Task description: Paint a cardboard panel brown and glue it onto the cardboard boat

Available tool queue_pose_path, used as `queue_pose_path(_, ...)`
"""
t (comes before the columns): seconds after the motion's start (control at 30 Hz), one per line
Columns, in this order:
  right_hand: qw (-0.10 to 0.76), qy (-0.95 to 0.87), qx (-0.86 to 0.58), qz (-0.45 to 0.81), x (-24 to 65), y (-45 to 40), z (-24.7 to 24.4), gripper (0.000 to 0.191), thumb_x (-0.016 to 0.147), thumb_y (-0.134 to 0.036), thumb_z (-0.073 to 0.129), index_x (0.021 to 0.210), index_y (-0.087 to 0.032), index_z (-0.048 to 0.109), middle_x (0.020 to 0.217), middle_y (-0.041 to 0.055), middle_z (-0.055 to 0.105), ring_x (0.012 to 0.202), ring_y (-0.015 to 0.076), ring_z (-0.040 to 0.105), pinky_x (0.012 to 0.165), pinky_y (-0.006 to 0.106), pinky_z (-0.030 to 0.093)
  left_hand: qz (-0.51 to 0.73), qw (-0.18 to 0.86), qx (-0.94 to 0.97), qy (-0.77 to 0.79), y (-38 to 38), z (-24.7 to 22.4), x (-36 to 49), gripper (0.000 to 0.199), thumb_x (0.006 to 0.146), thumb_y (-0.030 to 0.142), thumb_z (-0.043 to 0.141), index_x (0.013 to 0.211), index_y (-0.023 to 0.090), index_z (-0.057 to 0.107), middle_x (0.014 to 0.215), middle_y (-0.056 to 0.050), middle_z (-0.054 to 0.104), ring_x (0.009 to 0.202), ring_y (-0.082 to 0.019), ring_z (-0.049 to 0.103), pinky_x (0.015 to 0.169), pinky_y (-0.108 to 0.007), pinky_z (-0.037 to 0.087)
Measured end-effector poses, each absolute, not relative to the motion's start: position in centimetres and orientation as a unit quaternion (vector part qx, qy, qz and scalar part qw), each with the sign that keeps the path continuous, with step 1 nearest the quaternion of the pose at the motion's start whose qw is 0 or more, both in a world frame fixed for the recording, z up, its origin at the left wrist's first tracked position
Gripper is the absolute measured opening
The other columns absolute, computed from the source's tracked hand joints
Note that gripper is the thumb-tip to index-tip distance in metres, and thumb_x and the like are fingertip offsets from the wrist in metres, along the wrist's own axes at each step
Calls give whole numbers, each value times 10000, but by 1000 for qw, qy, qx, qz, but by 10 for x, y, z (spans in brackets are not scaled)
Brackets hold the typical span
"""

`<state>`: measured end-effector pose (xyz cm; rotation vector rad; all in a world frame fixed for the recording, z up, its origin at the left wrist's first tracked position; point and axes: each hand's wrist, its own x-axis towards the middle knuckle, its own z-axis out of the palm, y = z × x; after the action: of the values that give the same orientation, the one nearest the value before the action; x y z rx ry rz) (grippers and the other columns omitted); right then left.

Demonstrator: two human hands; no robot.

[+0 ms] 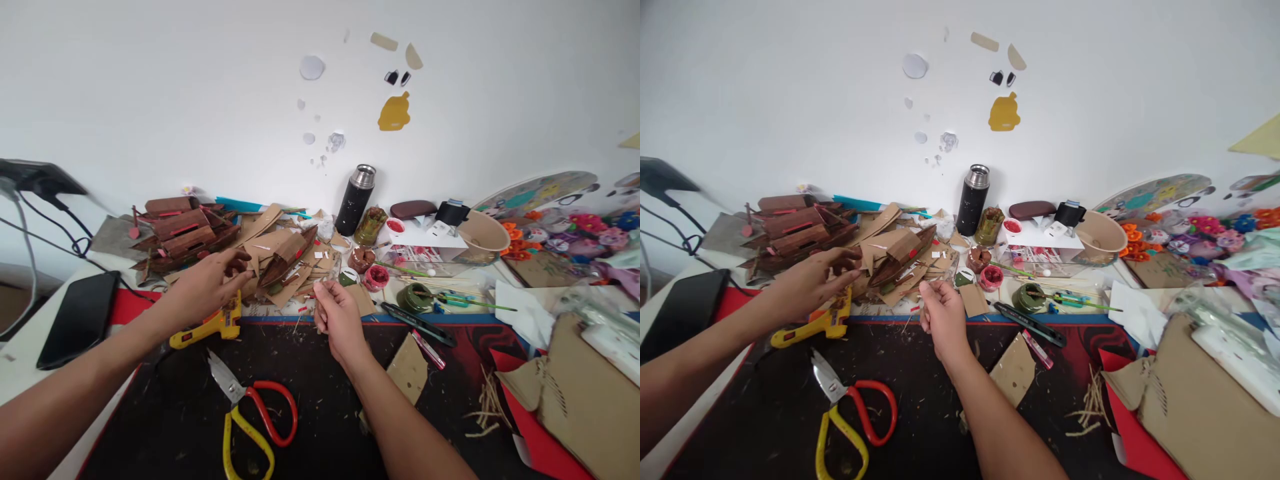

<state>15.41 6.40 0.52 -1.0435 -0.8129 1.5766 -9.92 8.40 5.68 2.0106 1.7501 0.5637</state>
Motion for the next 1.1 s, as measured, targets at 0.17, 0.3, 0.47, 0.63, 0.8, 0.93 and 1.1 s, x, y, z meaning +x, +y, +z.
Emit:
queue_pose_path(0.17,517,-347,-446,644,157,65,7,417,807,-571,810,815,-221,583,466,-127,421,344,64,335,354,194,252,158,269,715,626,119,42,-92,567,859,695,571,1113,205,698,1061,-122,789,955,-312,724,882,-392,533)
queue_pose_path(0.3,517,-347,-443,646,158,66,9,397,814,-559,796,818,-222,588,477,-125,430,344,65,348,353,197,252,150,330,691,625,134,39,-91,653,808,750,604,1153,206,709,1045,-96,804,973,-314,725,850,-381,544)
queue_pose_path(0.47,519,-345,-436,649,157,66,10,369,820,-533,792,810,-224,590,489,-125,428,340,61,351,354,199,255,144,400,665,614,141,41,-88,682,751,737,674,1167,199,710,1063,-94,815,970,-315,728,805,-372,559)
queue_pose_path(0.63,520,-339,-435,652,156,66,9,374,797,-535,806,795,-223,599,483,-126,420,337,61,335,343,201,246,144,473,623,606,145,37,-85,697,696,660,764,1195,182,679,965,-73,800,736,-247,696,618,-339,531)
queue_pose_path(0.8,522,-338,-429,656,155,67,10,359,800,-521,801,789,-225,599,481,-126,419,334,63,339,344,206,254,156,497,594,613,143,38,-82,674,703,606,783,1210,174,681,689,15,673,545,-175,562,519,-307,429)
queue_pose_path(0.93,519,-343,-429,655,155,66,8,344,818,-510,786,789,-224,598,474,-128,416,331,64,352,345,205,251,182,552,552,598,138,47,-75,549,686,531,822,1086,167,726,587,36,582,528,-153,487,502,-292,356)
queue_pose_path(1.1,520,-345,-422,658,156,66,6,353,830,-520,779,797,-223,591,472,-133,417,330,63,351,345,200,258,234,633,432,599,135,55,-67,424,586,409,935,833,135,727,606,12,576,538,-121,436,500,-264,309)
